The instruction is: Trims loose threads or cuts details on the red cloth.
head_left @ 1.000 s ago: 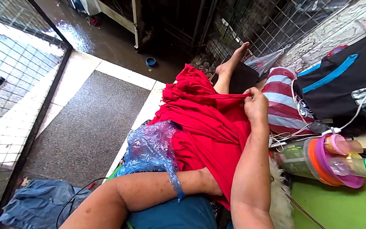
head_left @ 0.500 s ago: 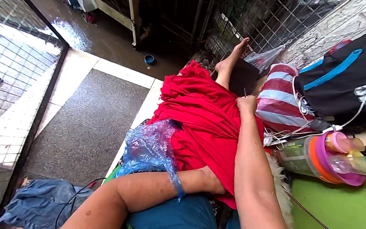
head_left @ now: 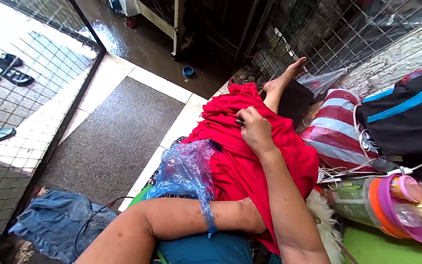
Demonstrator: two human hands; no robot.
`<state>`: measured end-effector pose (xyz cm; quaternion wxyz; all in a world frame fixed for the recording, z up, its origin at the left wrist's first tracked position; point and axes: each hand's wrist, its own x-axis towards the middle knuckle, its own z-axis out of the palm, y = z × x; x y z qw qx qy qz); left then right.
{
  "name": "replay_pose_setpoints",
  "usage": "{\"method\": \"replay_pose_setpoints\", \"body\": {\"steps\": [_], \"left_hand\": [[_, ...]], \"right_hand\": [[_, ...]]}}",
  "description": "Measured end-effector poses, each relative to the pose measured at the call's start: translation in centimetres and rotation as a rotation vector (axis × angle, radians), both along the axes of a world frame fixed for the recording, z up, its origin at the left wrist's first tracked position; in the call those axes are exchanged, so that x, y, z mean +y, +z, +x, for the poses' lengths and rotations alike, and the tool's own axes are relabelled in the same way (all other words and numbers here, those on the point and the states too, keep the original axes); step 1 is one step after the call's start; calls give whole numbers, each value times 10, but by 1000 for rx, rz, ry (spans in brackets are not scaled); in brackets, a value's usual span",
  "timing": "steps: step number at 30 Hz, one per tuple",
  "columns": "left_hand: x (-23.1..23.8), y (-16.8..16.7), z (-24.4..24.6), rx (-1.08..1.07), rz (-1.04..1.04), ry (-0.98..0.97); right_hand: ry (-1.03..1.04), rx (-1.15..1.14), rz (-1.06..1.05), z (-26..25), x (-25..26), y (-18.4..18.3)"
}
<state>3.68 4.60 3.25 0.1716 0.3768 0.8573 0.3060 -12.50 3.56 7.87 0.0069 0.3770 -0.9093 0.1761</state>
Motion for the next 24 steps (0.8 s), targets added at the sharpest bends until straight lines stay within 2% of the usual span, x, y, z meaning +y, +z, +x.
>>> {"method": "replay_pose_setpoints", "body": {"steps": [1,3,7,8,10,12,15,17,20,22,24], "left_hand": [[-7,27,-3,-98,-101,-72],[-17,44,-8,-190,-194,-215],[-48,54,-13,-305,-35,-312],[-58,57,-14,-316,26,-290],[-84,64,-13,-291,147,-173],[-116,70,-10,-221,226,-18],[-164,60,-8,-84,271,203],[-188,52,-8,-43,199,360],[-202,48,-10,-74,-26,596],[-207,42,-11,-85,-115,687],[-207,40,-13,-93,-173,740]], "right_hand": [[-4,-1,-50,-2,7,7],[-4,-1,-109,-5,18,12],[-27,-13,79,0,11,-14],[-21,31,47,3,8,-20],[20,81,-134,9,9,-14],[103,-12,-264,17,26,12],[178,-218,-319,12,74,42],[113,-264,-389,7,114,45],[-128,-186,-509,3,161,39],[-225,-144,-510,4,164,35],[-183,-133,-497,9,146,32]]}}
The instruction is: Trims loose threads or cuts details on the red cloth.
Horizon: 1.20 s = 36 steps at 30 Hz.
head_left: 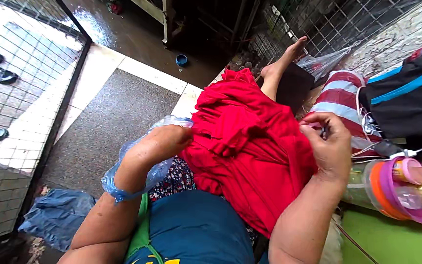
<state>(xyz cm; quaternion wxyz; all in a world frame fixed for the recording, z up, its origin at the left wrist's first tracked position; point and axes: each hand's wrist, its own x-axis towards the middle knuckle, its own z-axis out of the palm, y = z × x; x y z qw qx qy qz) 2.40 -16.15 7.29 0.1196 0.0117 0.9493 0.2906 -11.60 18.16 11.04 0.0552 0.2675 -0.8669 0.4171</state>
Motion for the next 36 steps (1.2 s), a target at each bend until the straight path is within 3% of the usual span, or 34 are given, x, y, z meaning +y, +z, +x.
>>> {"method": "replay_pose_setpoints", "body": {"steps": [2,6,10,12,14,17,20,22,26,30,33,36], "left_hand": [[4,-2,-2,5,7,14],[37,-19,-10,200,254,14],[80,-37,-21,463,345,26],[91,-25,-21,656,414,-34],[99,-10,-19,752,482,-116],[98,-23,-30,669,527,-100],[93,-41,-50,301,689,81],[92,-42,-53,193,748,159],[89,-35,-39,291,672,128],[92,-29,-32,656,594,160],[107,-19,-31,824,523,38],[124,-23,-38,787,407,-44]], "right_hand": [[110,-1,67,7,-28,-4],[156,41,291,24,-78,-18],[150,255,-16,23,-64,-16],[200,334,-212,21,-44,0],[162,400,-255,20,-24,13],[-11,322,-42,2,2,-3],[-118,-74,310,-18,15,-40],[-142,-227,337,-19,16,-46],[-195,-220,197,1,27,-17],[-275,-87,111,40,11,3],[-210,-55,36,71,-13,0],[-167,-78,-67,91,-32,-23]]}}
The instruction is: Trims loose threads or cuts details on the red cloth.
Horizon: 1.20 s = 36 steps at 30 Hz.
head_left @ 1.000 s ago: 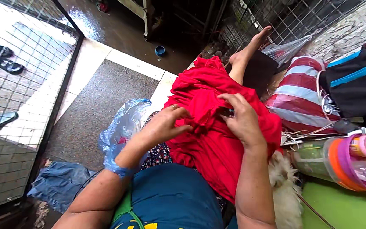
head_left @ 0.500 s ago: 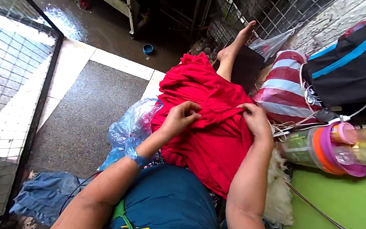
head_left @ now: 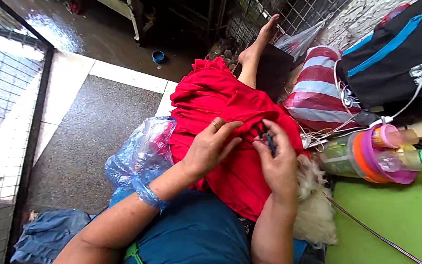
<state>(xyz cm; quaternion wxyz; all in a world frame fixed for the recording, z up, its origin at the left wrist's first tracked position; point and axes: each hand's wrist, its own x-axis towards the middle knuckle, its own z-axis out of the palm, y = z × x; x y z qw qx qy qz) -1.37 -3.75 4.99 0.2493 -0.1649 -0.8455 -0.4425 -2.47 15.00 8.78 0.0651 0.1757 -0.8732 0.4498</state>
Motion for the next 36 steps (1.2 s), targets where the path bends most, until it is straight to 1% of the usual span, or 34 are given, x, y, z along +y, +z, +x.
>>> {"method": "replay_pose_setpoints", "body": {"steps": [4,7,9,11,16,21,25,27,29,30,32,34,35,36], "left_hand": [[-4,-8,-7,-38,20,37],[-8,-12,-1,-153,122,34],[-8,-10,6,-310,281,5],[-8,-5,13,-416,393,-31],[-1,-6,23,-440,478,-22],[3,-11,24,-412,463,-29],[5,-13,25,-388,395,-41],[8,-13,29,-360,327,-43],[11,-12,37,-300,250,-82],[12,-10,43,-270,221,-127],[13,-3,54,-236,173,-249],[12,1,61,-220,145,-355],[11,2,63,-212,136,-376],[9,1,65,-204,131,-373]], "right_hand": [[-56,48,-57,15,-9,-33],[-77,193,-24,19,-11,-50],[-96,299,25,19,-15,-53],[-114,360,79,18,-20,-52],[-113,430,146,16,-29,-51],[-133,437,175,16,-34,-51],[-118,435,127,15,-32,-54],[-109,383,71,14,-29,-54],[-118,286,64,11,-24,-43],[-117,238,101,8,-21,-34],[-71,178,259,-3,-19,-14],[53,156,440,-15,-23,3],[127,170,490,-22,-26,7],[195,199,493,-28,-28,9]]}}
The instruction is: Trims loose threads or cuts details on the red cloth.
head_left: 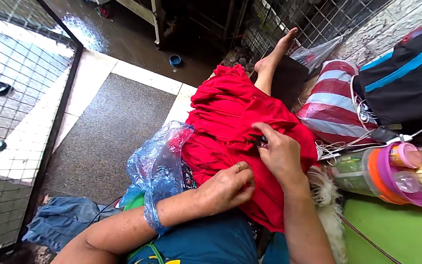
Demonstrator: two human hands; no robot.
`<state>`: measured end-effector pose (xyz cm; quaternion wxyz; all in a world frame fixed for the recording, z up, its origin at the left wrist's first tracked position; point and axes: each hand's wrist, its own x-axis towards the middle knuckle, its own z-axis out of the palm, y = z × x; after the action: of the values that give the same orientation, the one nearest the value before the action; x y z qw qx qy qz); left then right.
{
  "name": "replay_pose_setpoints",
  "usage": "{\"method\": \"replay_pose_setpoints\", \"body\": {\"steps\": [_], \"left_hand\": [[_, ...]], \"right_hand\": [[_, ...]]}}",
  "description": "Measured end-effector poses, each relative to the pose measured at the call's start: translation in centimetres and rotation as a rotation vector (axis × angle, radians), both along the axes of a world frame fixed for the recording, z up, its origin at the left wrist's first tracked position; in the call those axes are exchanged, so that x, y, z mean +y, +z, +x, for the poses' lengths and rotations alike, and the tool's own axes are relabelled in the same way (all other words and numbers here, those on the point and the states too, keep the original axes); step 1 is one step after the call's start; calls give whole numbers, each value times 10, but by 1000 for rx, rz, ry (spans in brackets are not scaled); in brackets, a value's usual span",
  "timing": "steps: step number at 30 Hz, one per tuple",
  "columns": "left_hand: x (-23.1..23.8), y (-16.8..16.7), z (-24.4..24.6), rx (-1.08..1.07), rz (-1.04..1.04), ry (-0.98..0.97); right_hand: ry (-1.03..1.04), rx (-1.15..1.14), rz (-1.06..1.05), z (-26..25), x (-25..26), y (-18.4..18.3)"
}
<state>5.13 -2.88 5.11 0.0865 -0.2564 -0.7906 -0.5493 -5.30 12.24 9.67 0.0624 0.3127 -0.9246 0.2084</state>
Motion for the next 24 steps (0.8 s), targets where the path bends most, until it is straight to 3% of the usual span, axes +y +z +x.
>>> {"method": "replay_pose_setpoints", "body": {"steps": [3,5,8,10,12,15,19,21,24], "left_hand": [[-15,9,4,-86,-56,90],[-30,27,7,-351,-75,136],[-54,8,6,-435,56,215],[-68,-4,5,-406,118,285],[-79,-5,3,-395,107,368],[-92,-6,0,-365,64,474],[-99,-7,-2,-359,55,524],[-98,-5,-5,-365,60,553],[-95,-9,-23,-413,49,569]], "right_hand": [[168,-64,-276,-13,10,22],[201,-164,-533,-19,25,49],[-96,-60,-708,-56,36,73],[-332,37,-573,-94,33,73],[-408,-45,-374,-109,19,69],[-184,-96,-176,-99,-32,48],[125,-222,85,-77,-91,-11],[113,-256,171,-74,-101,-26],[35,-330,56,-78,-97,-26]]}}
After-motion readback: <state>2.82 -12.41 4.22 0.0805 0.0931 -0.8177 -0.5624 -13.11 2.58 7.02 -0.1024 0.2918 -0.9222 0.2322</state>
